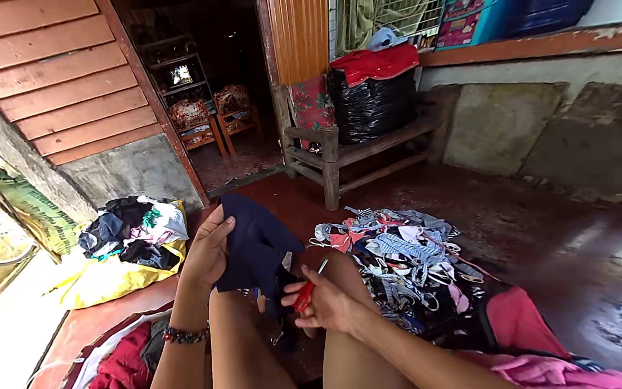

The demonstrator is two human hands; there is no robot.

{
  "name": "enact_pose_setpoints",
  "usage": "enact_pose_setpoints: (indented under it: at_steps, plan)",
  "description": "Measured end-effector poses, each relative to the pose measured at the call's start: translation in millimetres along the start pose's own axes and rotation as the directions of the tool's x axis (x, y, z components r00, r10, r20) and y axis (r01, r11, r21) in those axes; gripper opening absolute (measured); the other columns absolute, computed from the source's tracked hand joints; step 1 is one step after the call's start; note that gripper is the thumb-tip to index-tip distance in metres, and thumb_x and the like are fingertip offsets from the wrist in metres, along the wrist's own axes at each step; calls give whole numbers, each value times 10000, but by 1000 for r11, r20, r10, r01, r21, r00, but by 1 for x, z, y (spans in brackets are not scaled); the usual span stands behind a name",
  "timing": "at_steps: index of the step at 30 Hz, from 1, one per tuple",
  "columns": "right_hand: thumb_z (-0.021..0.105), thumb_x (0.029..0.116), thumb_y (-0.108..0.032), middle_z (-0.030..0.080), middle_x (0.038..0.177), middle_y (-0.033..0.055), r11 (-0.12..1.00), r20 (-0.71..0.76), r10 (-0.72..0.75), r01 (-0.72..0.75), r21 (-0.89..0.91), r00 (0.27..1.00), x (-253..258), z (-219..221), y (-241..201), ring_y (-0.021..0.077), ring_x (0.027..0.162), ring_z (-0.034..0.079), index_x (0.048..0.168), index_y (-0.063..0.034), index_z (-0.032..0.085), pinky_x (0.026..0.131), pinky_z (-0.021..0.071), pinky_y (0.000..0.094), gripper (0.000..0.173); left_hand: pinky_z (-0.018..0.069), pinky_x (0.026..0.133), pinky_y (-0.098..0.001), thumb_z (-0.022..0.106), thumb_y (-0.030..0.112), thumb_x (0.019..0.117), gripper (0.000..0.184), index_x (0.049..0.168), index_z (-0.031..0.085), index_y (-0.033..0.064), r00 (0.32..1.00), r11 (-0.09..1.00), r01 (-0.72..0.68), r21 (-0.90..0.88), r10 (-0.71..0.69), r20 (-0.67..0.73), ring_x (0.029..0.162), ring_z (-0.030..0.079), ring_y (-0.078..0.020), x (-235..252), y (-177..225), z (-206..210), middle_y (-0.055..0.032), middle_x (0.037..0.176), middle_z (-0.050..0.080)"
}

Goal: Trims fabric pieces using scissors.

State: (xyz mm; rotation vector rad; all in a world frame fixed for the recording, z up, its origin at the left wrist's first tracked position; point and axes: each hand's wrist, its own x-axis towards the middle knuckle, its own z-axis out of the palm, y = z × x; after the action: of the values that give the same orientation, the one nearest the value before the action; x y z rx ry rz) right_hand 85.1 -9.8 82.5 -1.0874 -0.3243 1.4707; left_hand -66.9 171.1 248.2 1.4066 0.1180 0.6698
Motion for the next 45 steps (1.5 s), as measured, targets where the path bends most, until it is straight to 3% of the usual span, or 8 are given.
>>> enact_pose_setpoints:
  at_steps: [4, 7, 12, 20, 29, 33, 39, 45]
  plan:
    - [182, 1043, -671, 725, 970, 39, 950, 107, -211, 178, 255, 972, 16, 35, -8, 192, 848, 691, 1218, -159, 601, 825, 583, 441, 684, 588, 923, -348, 539, 264, 1049, 471, 1514, 464, 265, 1000, 989, -15, -149, 15, -1, 1132, 665, -127, -9, -28, -12, -27, 1320, 659]
    - [504, 1068, -359, 636, 789, 37, 879, -50, -278, 275, 388, 959, 30, 48, -35, 153, 686, 637, 1160, -139, 585, 725, 589, 366, 252, 622, 827, -426, 732, 366, 905, 417, 1254, 656, 152, 991, 850, 11, -527, -78, -105, 986, 727, -202, -37, -79, -21, -109, 1088, 734]
    - [691, 936, -55, 608, 815, 63, 919, -301, -298, 357, 167, 906, 20, 43, -78, 156, 639, 576, 1112, -89, 631, 629, 556, 347, 189, 630, 710, -473, 614, 70, 901, 167, 1025, 656, -34, 870, 757, -15, -653, -312, -381, 819, 738, -289, -69, -151, -37, -208, 904, 725]
    - [661, 979, -50, 684, 941, 104, 821, -245, -553, 470, -324, 796, 2, 22, -94, 177, 749, 657, 1085, -50, 682, 653, 569, 330, 108, 614, 791, -520, 663, 28, 861, 184, 1032, 661, -42, 934, 725, 67, -686, -287, -213, 886, 735, -334, -54, -143, -36, -241, 962, 718]
    - [633, 975, 4, 685, 932, 93, 689, -88, -684, 601, -406, 724, -14, 34, -138, 153, 754, 660, 1083, -31, 689, 657, 581, 312, 127, 608, 890, -459, 810, 208, 839, 376, 1163, 678, 71, 991, 823, -53, -566, -28, -134, 1003, 730, -252, -33, -100, -40, -148, 1080, 733]
    - [625, 972, 14, 667, 921, 101, 772, -141, -634, 609, -182, 761, -19, 47, -156, 189, 739, 664, 1091, -33, 666, 660, 604, 377, 134, 574, 961, -431, 891, 405, 751, 791, 1349, 508, 57, 999, 997, 48, -52, -48, 1, 1084, 685, -193, -39, -125, -33, -74, 1165, 705]
    - [640, 934, 51, 657, 950, 109, 798, -294, -601, 579, -169, 743, 0, 29, -170, 183, 726, 639, 1088, -39, 667, 619, 574, 349, 180, 592, 935, -457, 504, 96, 1054, 231, 1116, 661, -63, 925, 934, 339, 110, -353, 144, 964, 727, -275, -37, -155, -11, -154, 1044, 731]
    - [661, 905, 64, 649, 957, 114, 845, -347, -529, 516, -138, 774, 3, 20, -175, 196, 740, 642, 1096, -56, 662, 623, 578, 359, 225, 520, 1063, -458, 872, 452, 775, 836, 1318, 521, -77, 983, 987, 159, -12, -157, 95, 1178, 646, -259, -29, -184, -9, -162, 1250, 665]
